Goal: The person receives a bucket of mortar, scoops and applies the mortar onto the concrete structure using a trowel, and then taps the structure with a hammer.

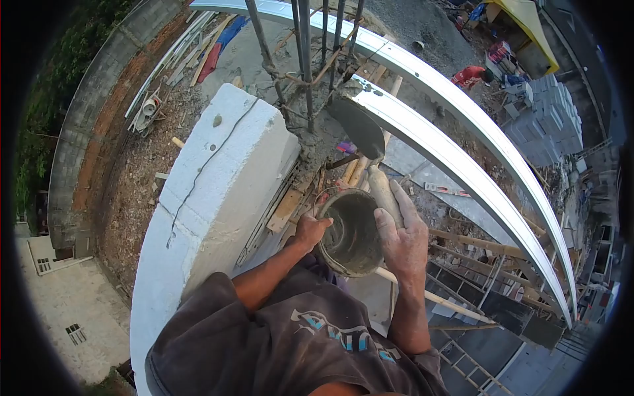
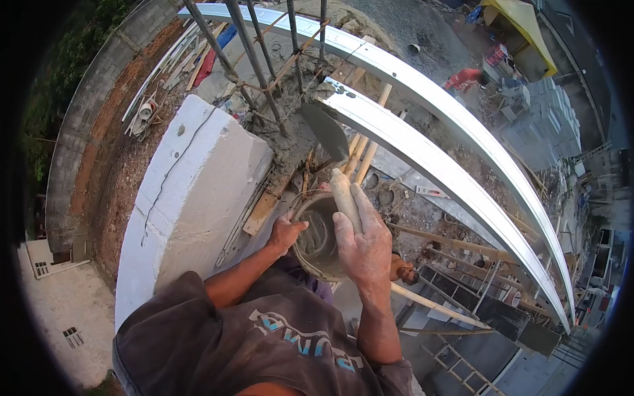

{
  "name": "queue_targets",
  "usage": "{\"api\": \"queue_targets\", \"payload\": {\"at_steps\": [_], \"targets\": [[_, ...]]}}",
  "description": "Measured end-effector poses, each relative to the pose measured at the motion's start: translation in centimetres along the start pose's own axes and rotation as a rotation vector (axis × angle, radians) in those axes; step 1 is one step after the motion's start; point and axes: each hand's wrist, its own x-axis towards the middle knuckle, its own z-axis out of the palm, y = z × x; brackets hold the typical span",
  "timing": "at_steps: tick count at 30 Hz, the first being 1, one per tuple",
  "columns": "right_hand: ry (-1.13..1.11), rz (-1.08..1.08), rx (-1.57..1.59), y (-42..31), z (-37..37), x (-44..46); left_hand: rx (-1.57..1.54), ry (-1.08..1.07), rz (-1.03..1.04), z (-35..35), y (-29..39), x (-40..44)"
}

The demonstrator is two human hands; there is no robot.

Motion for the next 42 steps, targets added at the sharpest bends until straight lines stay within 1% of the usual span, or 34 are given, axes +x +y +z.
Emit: {"api": "queue_targets", "payload": {"at_steps": [2,3,5,7,8,10,12,15,17,18,21,22,24,25,26,27,29,30,33,34,36,37,39,40,42], "targets": [[0.029,-0.126,-0.185,-0.7,-2.9,1.7,0.114,0.017,-0.046,-0.2,0.4,-0.4],[0.048,-0.187,-0.279,-1.5,-4.5,3.1,0.116,0.027,-0.042,-0.4,-0.4,-0.1],[0.009,-0.294,-0.449,-3.1,-7.5,6.6,0.114,0.04,-0.03,-0.4,-2.6,1.1],[-0.024,-0.455,-0.512,-4.5,-9.0,11.3,0.07,0.03,0.031,-0.4,-3.4,1.2],[-0.076,-0.496,-0.598,-5.6,-9.3,13.7,0.049,0.028,0.063,-0.3,-3.8,1.3],[-0.167,-0.59,-0.718,-7.6,-8.6,18.1,-0.071,0.08,0.24,0.5,-5.3,2.0],[-0.257,-0.694,-0.796,-8.5,-6.7,22.1,-0.109,0.092,0.284,1.1,-5.4,2.0],[-0.419,-0.806,-0.825,-8.3,-1.6,27.1,-0.069,0.046,0.157,0.6,-2.5,-0.3],[-0.522,-0.663,-1.072,-10.3,2.0,27.2,-0.079,0.003,0.081,0.1,-0.3,-1.6],[-0.572,-0.576,-1.192,-10.7,3.1,27.2,-0.069,0.014,0.093,-0.1,-1.0,-1.2],[-0.611,-0.488,-1.27,-11.4,3.1,28.5,-0.065,0.069,0.115,0.4,-2.5,-0.4],[-0.645,-0.444,-1.323,-13.8,2.1,27.7,-0.065,0.106,0.112,0.3,-1.6,-0.6],[-0.549,-0.562,-1.286,-14.6,0.6,26.1,-0.032,0.168,0.078,0.0,0.1,-1.4],[-0.504,-0.619,-1.263,-14.5,-0.3,26.1,-0.103,0.151,0.144,0.2,-0.6,-1.0],[-0.413,-0.716,-1.202,-12.0,-0.4,27.2,-0.173,0.138,0.214,0.5,-1.5,0.0],[-0.445,-0.715,-1.233,-11.2,0.6,27.6,-0.239,0.126,0.282,0.6,-2.1,0.5],[-0.505,-0.685,-1.28,-10.1,2.7,27.6,-0.241,0.125,0.206,0.5,-1.1,0.0],[-0.531,-0.598,-1.292,-11.5,2.7,27.3,-0.235,0.119,0.174,0.3,-0.5,-0.2],[-0.521,-0.702,-1.245,-10.2,1.6,29.0,-0.255,0.045,0.221,-0.2,0.3,-0.3],[-0.498,-0.612,-1.28,-12.6,1.0,28.1,-0.258,0.014,0.212,-0.5,1.0,-0.2],[-0.456,-0.649,-1.305,-13.3,0.5,26.8,-0.26,-0.048,0.17,-0.9,1.5,-0.7],[-0.431,-0.666,-1.315,-13.1,0.3,26.5,-0.284,-0.016,0.205,-0.8,1.1,-0.5],[-0.486,-0.749,-1.336,-11.7,2.5,26.5,-0.332,0.052,0.278,0.1,-0.2,0.3],[-0.514,-0.775,-1.341,-10.6,2.9,26.3,-0.325,0.057,0.265,0.3,-1.2,0.4],[-0.481,-0.798,-1.291,-10.6,1.9,26.6,-0.318,0.073,0.275,0.2,-1.1,1.1]]}}
